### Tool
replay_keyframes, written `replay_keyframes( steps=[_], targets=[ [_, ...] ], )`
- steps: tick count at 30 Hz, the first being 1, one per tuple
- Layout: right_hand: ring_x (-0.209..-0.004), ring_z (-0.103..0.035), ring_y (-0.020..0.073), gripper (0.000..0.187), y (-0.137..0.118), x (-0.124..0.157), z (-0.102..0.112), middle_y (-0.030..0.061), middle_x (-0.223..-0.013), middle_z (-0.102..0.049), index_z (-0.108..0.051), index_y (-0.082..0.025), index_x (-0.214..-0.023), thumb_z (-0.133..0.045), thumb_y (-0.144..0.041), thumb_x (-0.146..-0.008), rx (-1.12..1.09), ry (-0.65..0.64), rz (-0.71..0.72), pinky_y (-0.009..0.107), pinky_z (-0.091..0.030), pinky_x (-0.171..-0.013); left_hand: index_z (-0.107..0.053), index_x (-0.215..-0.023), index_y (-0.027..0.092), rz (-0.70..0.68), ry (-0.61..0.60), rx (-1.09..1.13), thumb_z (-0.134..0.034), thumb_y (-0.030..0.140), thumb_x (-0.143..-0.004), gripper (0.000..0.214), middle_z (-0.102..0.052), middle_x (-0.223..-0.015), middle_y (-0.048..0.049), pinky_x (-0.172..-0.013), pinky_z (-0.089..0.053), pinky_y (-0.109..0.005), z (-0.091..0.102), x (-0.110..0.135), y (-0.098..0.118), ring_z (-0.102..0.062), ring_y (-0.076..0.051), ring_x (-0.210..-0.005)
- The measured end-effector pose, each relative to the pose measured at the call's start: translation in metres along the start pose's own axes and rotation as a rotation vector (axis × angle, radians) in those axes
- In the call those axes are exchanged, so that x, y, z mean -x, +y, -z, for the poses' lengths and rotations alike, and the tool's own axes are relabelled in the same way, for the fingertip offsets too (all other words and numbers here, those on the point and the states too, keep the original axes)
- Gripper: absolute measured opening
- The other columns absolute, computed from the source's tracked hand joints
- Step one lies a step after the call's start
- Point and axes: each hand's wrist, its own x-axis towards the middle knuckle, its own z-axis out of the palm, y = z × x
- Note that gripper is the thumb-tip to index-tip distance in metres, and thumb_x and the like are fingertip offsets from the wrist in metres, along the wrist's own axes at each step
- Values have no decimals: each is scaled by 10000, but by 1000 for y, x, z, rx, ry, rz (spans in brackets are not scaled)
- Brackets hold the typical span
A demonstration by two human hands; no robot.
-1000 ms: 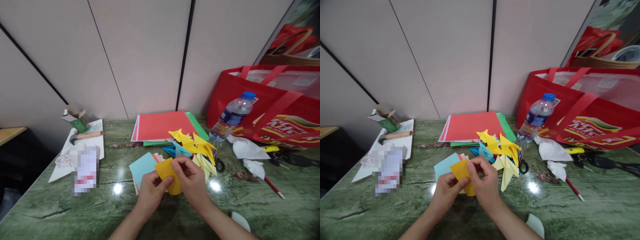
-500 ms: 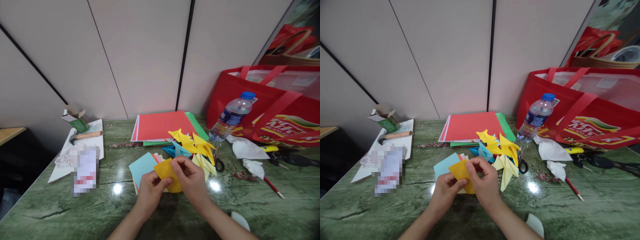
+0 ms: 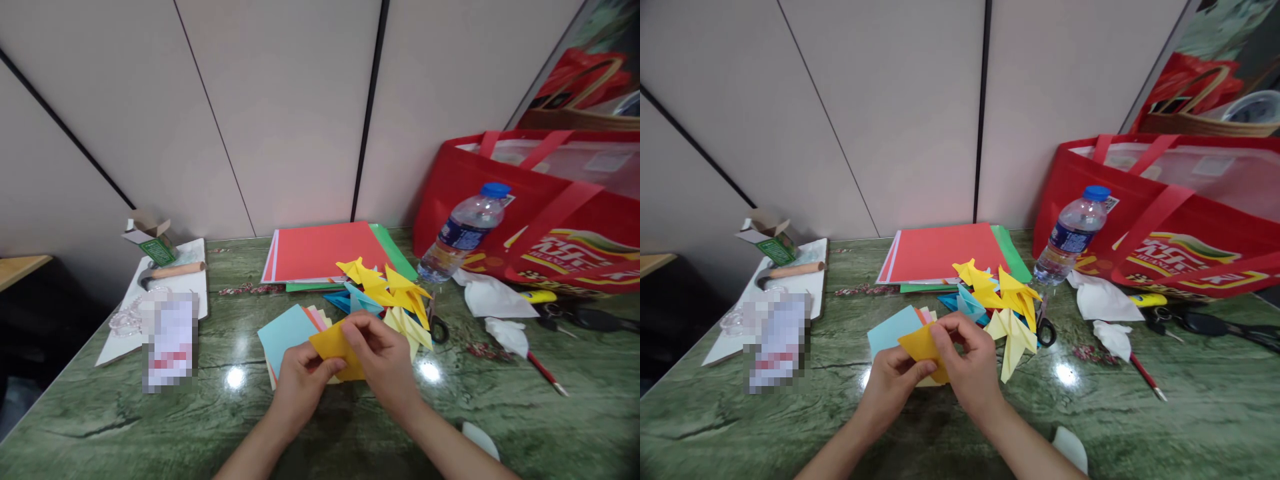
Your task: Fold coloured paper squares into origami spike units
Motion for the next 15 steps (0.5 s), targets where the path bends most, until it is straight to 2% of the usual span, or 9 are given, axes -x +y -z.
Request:
replay_keyframes(
  steps=[4, 7, 12, 15],
  targets=[
    [-609, -496, 114, 165, 0, 0, 0, -14, -654, -532, -550, -178, -670, -521, -261, -810, 8, 3, -20, 192, -416, -546, -681, -579, 118, -31, -1, -23, -679, 178, -601, 64, -606, -567, 4, -519, -405, -202, 0, 1, -1, -486, -116, -544],
    [-595, -499, 114, 171, 1, -2, 1, -15, -647, -538, -557, -176, -684, -514, -280, -813, 40, 3, -50, 195, -420, -540, -703, -663, 117, -39, -2, 3, -678, 222, -631, 112, -638, -621, -14, -543, -431, -216, 2, 1, -2, -519, -132, -579],
    [-596, -518, 126, 188, 6, -3, 0, -3, -652, -554, -559, -175, -691, -508, -305, -817, 108, -25, -48, 211, -427, -538, -705, -707, 120, 25, 17, 130, -710, 281, -617, 185, -671, -690, -31, -580, -463, -241, 4, 1, -6, -560, -155, -631],
    [-620, -551, 133, 121, 7, -3, 0, 6, -703, -582, -553, -185, -771, -525, -297, -807, 87, -51, -58, 219, -451, -554, -705, -741, 127, 63, 11, 197, -718, 288, -612, 207, -683, -721, -34, -584, -467, -245, 5, 0, -6, -570, -157, -639]
  ],
)
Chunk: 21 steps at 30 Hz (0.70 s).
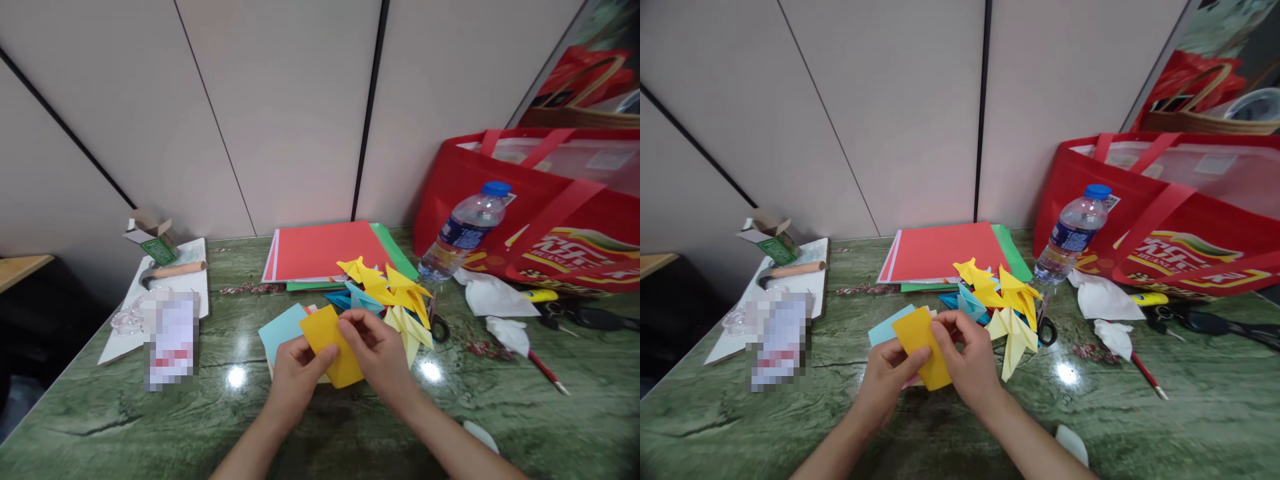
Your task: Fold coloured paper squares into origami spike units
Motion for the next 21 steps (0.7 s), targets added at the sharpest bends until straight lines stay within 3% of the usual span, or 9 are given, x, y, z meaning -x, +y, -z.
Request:
replay_keyframes(
  steps=[3, 8, 14, 18, 21],
  targets=[
    [-690, -582, 147, 65, 0, -2, 4, 21, -768, -601, -536, -197, -794, -542, -261, -794, -21, -32, 42, 231, -477, -593, -698, -755, 123, 12, 4, 38, -722, 283, -614, 215, -687, -725, -41, -611, -474, -259, 2, -1, 1, -582, -161, -650],
    [-805, -598, 172, 102, -2, -9, 14, 43, -882, -624, -631, -211, -847, -558, -204, -777, 33, -238, 126, 266, -496, -646, -686, -763, 116, 56, -56, 19, -711, 289, -636, 216, -686, -706, -40, -623, -477, -262, 9, -4, 2, -597, -159, -650],
    [-775, -583, 154, 157, 6, -14, 19, 36, -933, -611, -666, -226, -871, -630, -223, -718, -94, -310, -17, 260, -519, -610, -684, -781, 106, 47, -71, -51, -706, 312, -642, 249, -691, -712, -47, -609, -478, -261, 12, -6, 2, -609, -164, -647],
    [-726, -561, 117, 353, 8, -16, 24, 35, -1073, -562, -638, -248, -986, -699, -208, -640, -197, -478, -131, 245, -517, -617, -681, -823, 111, 81, -67, -30, -695, 319, -655, 268, -703, -772, -64, -607, -488, -269, 13, -6, 3, -622, -172, -663],
    [-692, -558, 99, 362, 8, -17, 26, 32, -1085, -546, -637, -247, -979, -704, -195, -627, -221, -526, -169, 245, -513, -627, -684, -811, 105, 81, -73, -77, -710, 311, -636, 271, -708, -758, -67, -596, -485, -263, 14, -6, 6, -622, -171, -643]
  ],
)
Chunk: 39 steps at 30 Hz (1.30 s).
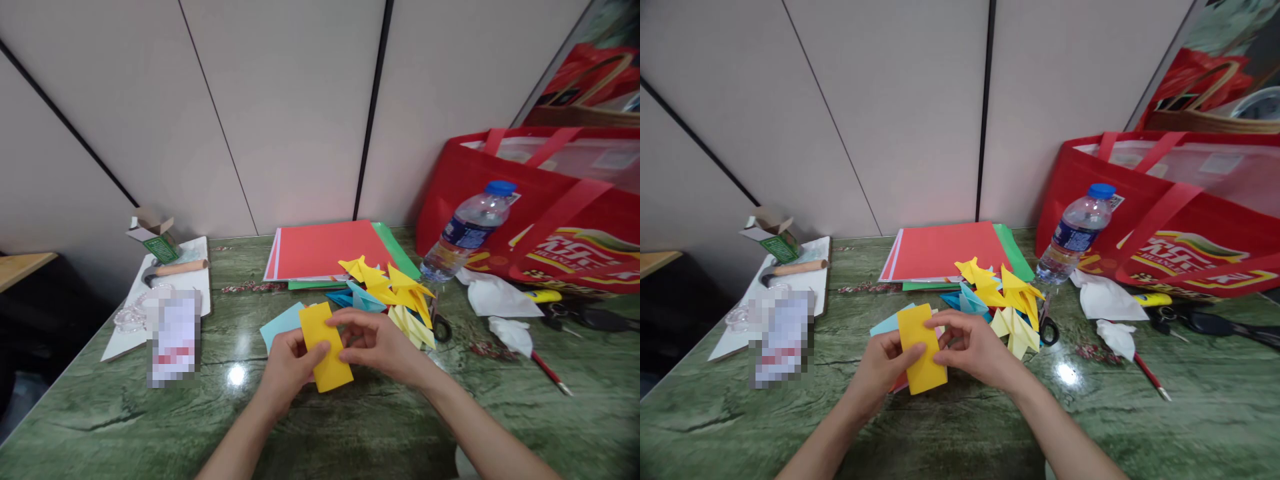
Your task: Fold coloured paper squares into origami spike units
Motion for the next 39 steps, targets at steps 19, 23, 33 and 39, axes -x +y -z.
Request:
replay_keyframes(
  steps=[19, 23, 33, 39],
  targets=[
    [-745, -587, 137, 225, 12, -3, -7, 39, -942, -617, -690, -207, -856, -692, -184, -632, -1, 108, 19, 283, -527, -671, -698, -769, 120, 6, 30, -47, -720, 338, -595, 280, -696, -722, -45, -564, -449, -240, 2, -2, 7, -595, -160, -617],
    [-705, -585, 130, 213, 9, -4, -7, 39, -926, -621, -692, -205, -830, -697, -204, -617, 7, 182, 13, 260, -535, -605, -671, -688, 106, -4, 57, -152, -709, 372, -598, 284, -653, -617, -24, -506, -419, -219, 6, -4, 6, -560, -136, -552],
    [-620, -571, 104, 239, 12, -6, -5, 23, -843, -637, -695, -198, -817, -701, -164, -580, -2, 299, 7, 241, -530, -550, -539, -465, 129, 61, 109, -73, -765, 363, -494, 327, -558, -440, 32, -396, -387, -177, 2, -3, 9, -464, -69, -397],
    [-612, -568, 103, 237, 9, -5, -6, 24, -833, -638, -690, -185, -811, -697, -143, -577, -4, 304, -13, 241, -527, -546, -524, -474, 130, 57, 113, -29, -770, 360, -498, 338, -569, -439, 32, -407, -411, -176, 2, -1, 9, -495, -72, -401]
  ],
)
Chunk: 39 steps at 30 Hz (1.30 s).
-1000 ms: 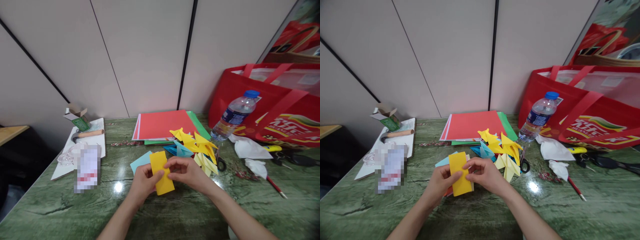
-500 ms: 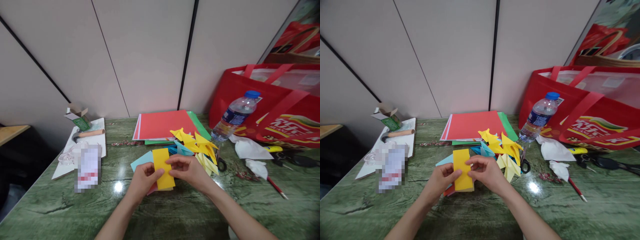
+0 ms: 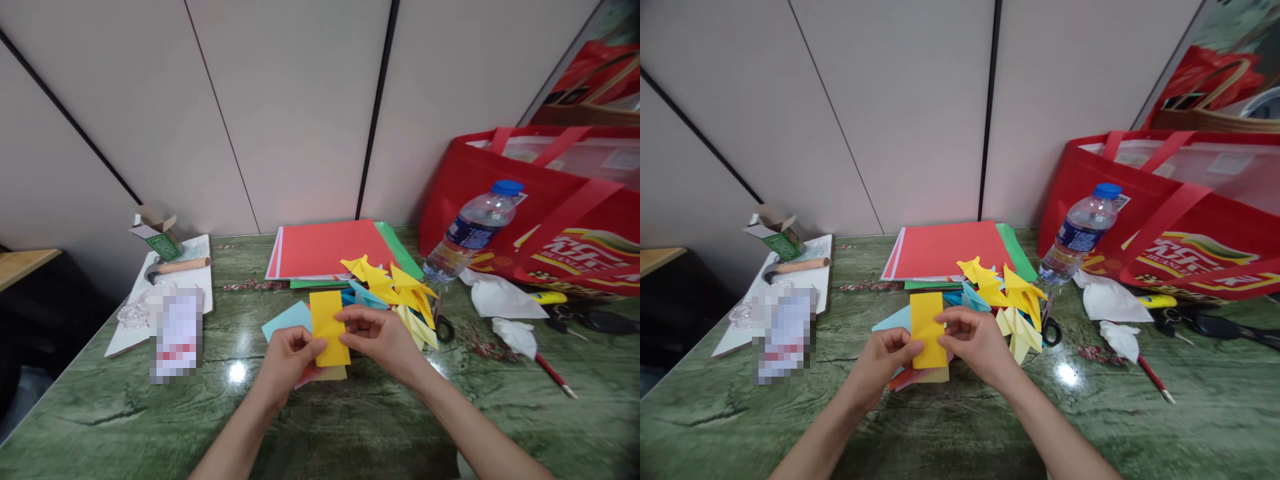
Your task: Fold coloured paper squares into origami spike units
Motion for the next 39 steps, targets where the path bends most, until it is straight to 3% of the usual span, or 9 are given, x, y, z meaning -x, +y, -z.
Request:
replay_keyframes(
  steps=[7, 15, 20, 26, 32, 39],
  targets=[
    [-629, -578, 113, 254, 2, -3, 4, 17, -778, -638, -678, -177, -820, -707, -163, -568, -3, 52, 3, 260, -534, -588, -626, -655, 112, 55, -192, -89, -678, 418, -632, 311, -656, -543, -24, -441, -421, -190, 1, -1, -6, -582, -114, -469],
    [-629, -573, 108, 260, 2, -4, 4, 13, -775, -633, -674, -180, -801, -710, -143, -546, -34, 51, -45, 243, -523, -591, -640, -630, 89, 144, -165, -11, -719, 403, -573, 328, -699, -593, -81, -452, -460, -209, 0, 0, -7, -631, -148, -488],
    [-644, -578, 116, 259, 4, -3, 4, 20, -815, -631, -668, -185, -807, -710, -167, -552, -34, 39, -34, 264, -526, -610, -629, -605, 96, 158, -157, -43, -705, 440, -577, 353, -675, -540, -66, -430, -464, -222, 1, 0, -7, -613, -145, -441],
    [-645, -556, 111, 251, 2, -2, 3, 27, -845, -621, -668, -188, -817, -693, -172, -568, 14, 1, -34, 256, -519, -591, -673, -807, 115, 89, -235, -43, -740, 380, -569, 362, -700, -706, -53, -592, -492, -241, 6, -2, -7, -640, -161, -636],
    [-633, -537, 106, 228, 0, 1, -1, 38, -915, -596, -670, -191, -808, -673, -198, -580, 64, -68, -50, 253, -517, -557, -642, -537, 104, 37, -82, 22, -751, 404, -524, 319, -592, -460, 11, -374, -342, -155, 2, -4, -5, -449, -58, -387],
    [-645, -547, 104, 216, 2, 2, -2, 40, -937, -595, -666, -189, -818, -662, -199, -602, 77, -85, -26, 244, -520, -573, -605, -452, 103, 28, -37, 97, -772, 388, -485, 332, -566, -422, 11, -380, -324, -151, 0, -2, -4, -437, -51, -381]
  ],
)
